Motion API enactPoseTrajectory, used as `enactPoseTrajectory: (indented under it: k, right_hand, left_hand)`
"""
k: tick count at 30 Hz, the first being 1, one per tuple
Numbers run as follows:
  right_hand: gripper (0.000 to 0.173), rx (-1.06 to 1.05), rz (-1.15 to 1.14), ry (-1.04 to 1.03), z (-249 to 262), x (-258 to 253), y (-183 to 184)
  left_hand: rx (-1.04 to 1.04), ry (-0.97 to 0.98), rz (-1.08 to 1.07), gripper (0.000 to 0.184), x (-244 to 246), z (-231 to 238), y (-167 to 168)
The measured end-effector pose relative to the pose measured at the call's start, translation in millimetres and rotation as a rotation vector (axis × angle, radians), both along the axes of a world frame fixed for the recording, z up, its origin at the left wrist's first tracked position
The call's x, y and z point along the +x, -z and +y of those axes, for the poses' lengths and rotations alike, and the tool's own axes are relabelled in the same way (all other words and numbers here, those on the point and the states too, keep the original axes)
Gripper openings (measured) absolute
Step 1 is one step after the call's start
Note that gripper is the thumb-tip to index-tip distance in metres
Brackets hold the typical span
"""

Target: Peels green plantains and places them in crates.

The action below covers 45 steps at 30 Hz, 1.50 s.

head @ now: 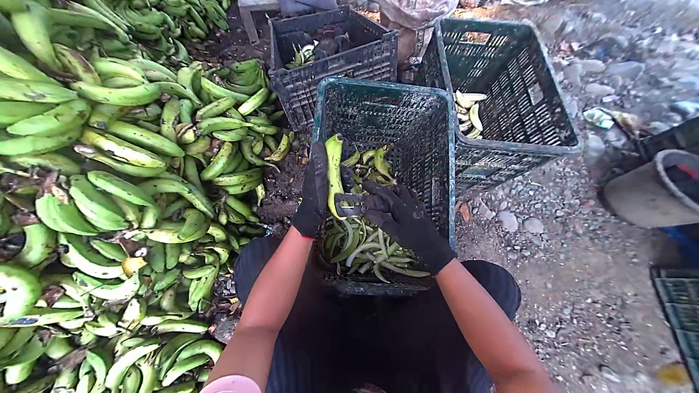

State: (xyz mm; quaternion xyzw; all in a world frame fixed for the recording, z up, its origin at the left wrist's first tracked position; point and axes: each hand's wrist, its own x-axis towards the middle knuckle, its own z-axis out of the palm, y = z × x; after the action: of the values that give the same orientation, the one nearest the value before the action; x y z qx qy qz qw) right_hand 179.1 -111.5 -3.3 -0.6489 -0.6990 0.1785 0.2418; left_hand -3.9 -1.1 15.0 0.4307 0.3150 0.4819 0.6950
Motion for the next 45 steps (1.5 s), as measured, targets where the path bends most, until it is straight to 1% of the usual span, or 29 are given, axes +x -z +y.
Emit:
enactPoseTrajectory:
  k: [2,3,5,7,8,10,11,12,14,16,17,18,20,23,26,27,28,29,30,32,33,34,35,36,37,38,40,43,45]
  right_hand:
    - [0.081,0.078,-0.029,0.047,-5.8,-4.7,5.0]
    - [0.079,0.075,-0.034,0.068,-7.4,-6.8,5.9]
    - [0.066,0.009,0.007,0.105,-9.4,-11.0,4.0]
    - [0.055,-0.098,0.085,0.157,-7.4,-15.6,-0.4]
    - [0.053,-0.13,0.104,0.194,-3.7,-16.5,-0.3]
    - [0.055,-0.162,0.1,0.285,7.6,-15.3,4.1]
    - [0.055,-0.149,0.097,0.341,12.5,-13.8,7.7]
    - [0.055,-0.132,0.091,0.405,17.4,-11.9,11.7]
    - [0.055,-0.151,0.106,0.532,25.3,-4.0,16.2]
    - [0.052,-0.175,0.191,0.637,28.3,10.8,14.7]
    - [0.054,-0.159,0.236,0.669,28.7,21.3,15.4]
    - [0.055,-0.123,0.285,0.668,28.4,29.7,16.5]
    - [0.057,-0.07,0.39,0.568,23.0,33.1,16.2]
    - [0.053,-0.063,0.474,0.372,6.8,10.7,6.4]
    - [0.058,-0.121,0.401,0.245,-8.2,-15.3,11.9]
    - [0.057,-0.106,0.344,0.205,-7.8,-20.2,14.4]
    - [0.054,-0.097,0.28,0.173,-7.0,-23.3,14.6]
    - [0.054,-0.097,0.208,0.159,-7.3,-25.6,13.0]
    - [0.053,-0.106,0.148,0.163,-8.4,-27.9,10.6]
    - [0.059,-0.126,0.087,0.192,-10.7,-31.2,6.6]
    - [0.06,-0.134,0.091,0.208,-10.0,-31.7,5.7]
    - [0.06,-0.151,0.11,0.227,-7.7,-31.2,5.0]
    - [0.059,-0.157,0.126,0.256,-4.1,-29.0,5.2]
    - [0.058,-0.156,0.133,0.297,0.7,-24.5,6.5]
    - [0.059,-0.158,0.113,0.351,7.5,-18.1,7.9]
    - [0.059,-0.163,0.093,0.403,12.7,-11.1,8.8]
    - [0.06,-0.18,0.076,0.465,15.2,-0.7,11.0]
    - [0.062,-0.179,0.09,0.472,15.9,3.1,12.2]
    - [0.061,-0.163,0.143,0.478,18.0,4.9,16.4]
  left_hand:
    - [0.015,-0.01,0.049,0.061,-2.7,0.6,-0.4]
    - [0.027,-0.013,0.07,0.059,-3.6,0.2,-1.3]
    - [0.034,-0.005,0.065,0.059,-1.4,-0.8,-1.7]
    - [0.096,0.025,0.07,0.063,2.5,-1.2,3.4]
    - [0.115,0.013,0.113,0.064,4.7,-3.9,6.3]
    - [0.13,-0.028,0.257,0.059,8.8,-14.4,8.7]
    - [0.105,-0.027,0.285,0.057,12.6,-19.9,11.4]
    - [0.055,-0.01,0.264,0.054,17.6,-26.4,13.1]
    - [-0.116,0.026,0.181,0.049,29.4,-42.3,15.6]
    - [-0.26,0.092,0.183,0.056,35.6,-56.5,14.2]
    - [-0.294,0.121,0.204,0.057,36.5,-61.0,11.8]
    - [-0.284,0.131,0.216,0.057,35.4,-61.0,11.6]
    - [-0.196,0.104,0.22,0.055,29.0,-46.6,18.8]
    - [-0.056,-0.026,0.215,0.053,18.6,-20.1,21.3]
    - [0.212,-0.265,0.26,0.051,14.2,-9.8,17.4]
    - [0.254,-0.349,0.253,0.05,13.2,-7.6,14.1]
    - [0.288,-0.41,0.26,0.054,9.9,-4.4,11.4]
    - [0.322,-0.491,0.232,0.057,7.8,2.8,11.3]
    - [0.371,-0.527,0.189,0.062,3.1,10.5,13.9]
    - [0.47,-0.575,0.193,0.078,-4.6,20.9,18.6]
    - [0.475,-0.548,0.191,0.081,-4.9,20.3,18.2]
    - [0.455,-0.461,0.181,0.087,-3.2,14.1,17.2]
    - [0.414,-0.317,0.188,0.09,0.0,3.7,16.9]
    - [0.345,-0.166,0.215,0.084,3.9,-7.6,19.6]
    - [0.27,-0.005,0.275,0.07,6.1,-17.1,22.6]
    - [0.142,0.116,0.281,0.061,12.0,-21.9,26.4]
    - [-0.091,0.301,0.264,0.05,20.1,-27.9,30.6]
    - [-0.184,0.368,0.303,0.049,21.0,-31.4,19.9]
    - [-0.153,0.404,0.41,0.058,16.9,-36.8,19.2]
